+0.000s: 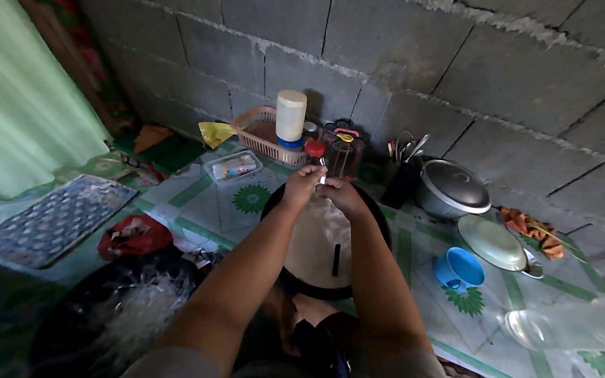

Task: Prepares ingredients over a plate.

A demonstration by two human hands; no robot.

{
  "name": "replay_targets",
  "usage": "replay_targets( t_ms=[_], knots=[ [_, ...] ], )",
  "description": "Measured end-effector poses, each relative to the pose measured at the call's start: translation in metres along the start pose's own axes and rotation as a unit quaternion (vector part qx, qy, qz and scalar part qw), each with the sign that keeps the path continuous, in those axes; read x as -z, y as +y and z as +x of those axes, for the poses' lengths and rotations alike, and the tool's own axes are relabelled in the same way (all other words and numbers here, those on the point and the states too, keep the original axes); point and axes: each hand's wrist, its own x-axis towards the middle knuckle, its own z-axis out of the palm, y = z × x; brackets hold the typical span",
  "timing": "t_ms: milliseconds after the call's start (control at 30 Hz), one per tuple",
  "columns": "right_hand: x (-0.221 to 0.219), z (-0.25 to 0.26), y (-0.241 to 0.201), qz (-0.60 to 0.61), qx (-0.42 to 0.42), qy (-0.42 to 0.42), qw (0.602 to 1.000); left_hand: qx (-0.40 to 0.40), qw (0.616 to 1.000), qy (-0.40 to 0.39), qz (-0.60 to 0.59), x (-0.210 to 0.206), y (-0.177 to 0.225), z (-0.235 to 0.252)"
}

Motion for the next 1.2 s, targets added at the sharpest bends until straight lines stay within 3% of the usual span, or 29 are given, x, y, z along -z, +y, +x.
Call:
replay_targets(
  t_ms=[267,767,1033,1200],
  knots=[
    [-0.002,0.002,-0.003,-0.022,-0.012,-0.017,1.000,0.027,0.999,0.032,-0.021,-0.002,0.006,-0.002],
    [-0.003,0.000,-0.005,-0.037,0.005,-0.037,0.999,0.006,0.998,0.053,-0.040,-0.005,0.002,-0.002],
    [0.004,0.004,-0.002,0.016,-0.001,0.024,1.000,0.019,0.999,-0.026,-0.013,-0.003,0.002,-0.001],
    [0.004,-0.002,-0.003,0.025,0.012,0.030,0.999,-0.007,1.000,-0.024,-0.011,-0.004,0.001,-0.001]
  ],
)
